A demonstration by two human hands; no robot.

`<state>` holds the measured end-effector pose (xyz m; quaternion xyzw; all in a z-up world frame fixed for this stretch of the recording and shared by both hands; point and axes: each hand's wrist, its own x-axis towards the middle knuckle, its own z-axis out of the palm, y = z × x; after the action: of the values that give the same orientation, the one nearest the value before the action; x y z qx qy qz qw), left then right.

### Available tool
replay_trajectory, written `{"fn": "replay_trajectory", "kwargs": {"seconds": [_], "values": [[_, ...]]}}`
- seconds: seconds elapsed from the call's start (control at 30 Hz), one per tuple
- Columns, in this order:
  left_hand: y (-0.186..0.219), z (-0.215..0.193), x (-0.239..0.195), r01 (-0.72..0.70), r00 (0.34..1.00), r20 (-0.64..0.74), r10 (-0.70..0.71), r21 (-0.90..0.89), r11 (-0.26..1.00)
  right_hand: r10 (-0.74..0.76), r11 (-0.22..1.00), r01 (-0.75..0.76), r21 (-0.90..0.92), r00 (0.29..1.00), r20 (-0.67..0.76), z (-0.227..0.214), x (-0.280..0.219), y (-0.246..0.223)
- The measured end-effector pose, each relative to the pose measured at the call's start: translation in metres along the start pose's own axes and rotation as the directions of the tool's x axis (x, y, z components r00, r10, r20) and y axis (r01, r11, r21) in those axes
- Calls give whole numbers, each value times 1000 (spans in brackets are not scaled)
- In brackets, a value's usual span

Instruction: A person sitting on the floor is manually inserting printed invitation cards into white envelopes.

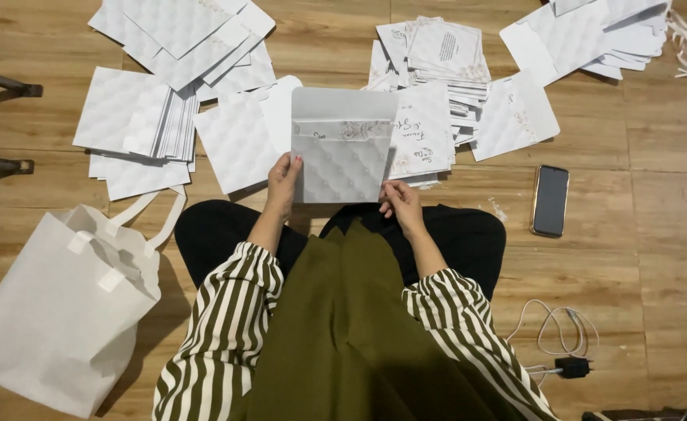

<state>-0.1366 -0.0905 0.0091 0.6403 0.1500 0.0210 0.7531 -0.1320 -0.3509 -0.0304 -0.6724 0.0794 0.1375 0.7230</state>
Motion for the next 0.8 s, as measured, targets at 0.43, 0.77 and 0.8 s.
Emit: {"fn": "replay_trajectory", "kwargs": {"seconds": [0.43, 0.77, 0.8], "values": [[13, 7, -9, 34, 998, 49, -37, 51, 998, -281, 887, 217, -408, 954, -102, -4, -3, 21], [22, 10, -11, -4, 1000, 5, 4, 71, 997, -400, 800, 347, -490, 917, -4, 14, -22, -20], [18, 10, -11, -7, 1000, -20, 9, 82, 997, -463, 728, 391, -563, 886, 18, 16, -27, -27]]}}
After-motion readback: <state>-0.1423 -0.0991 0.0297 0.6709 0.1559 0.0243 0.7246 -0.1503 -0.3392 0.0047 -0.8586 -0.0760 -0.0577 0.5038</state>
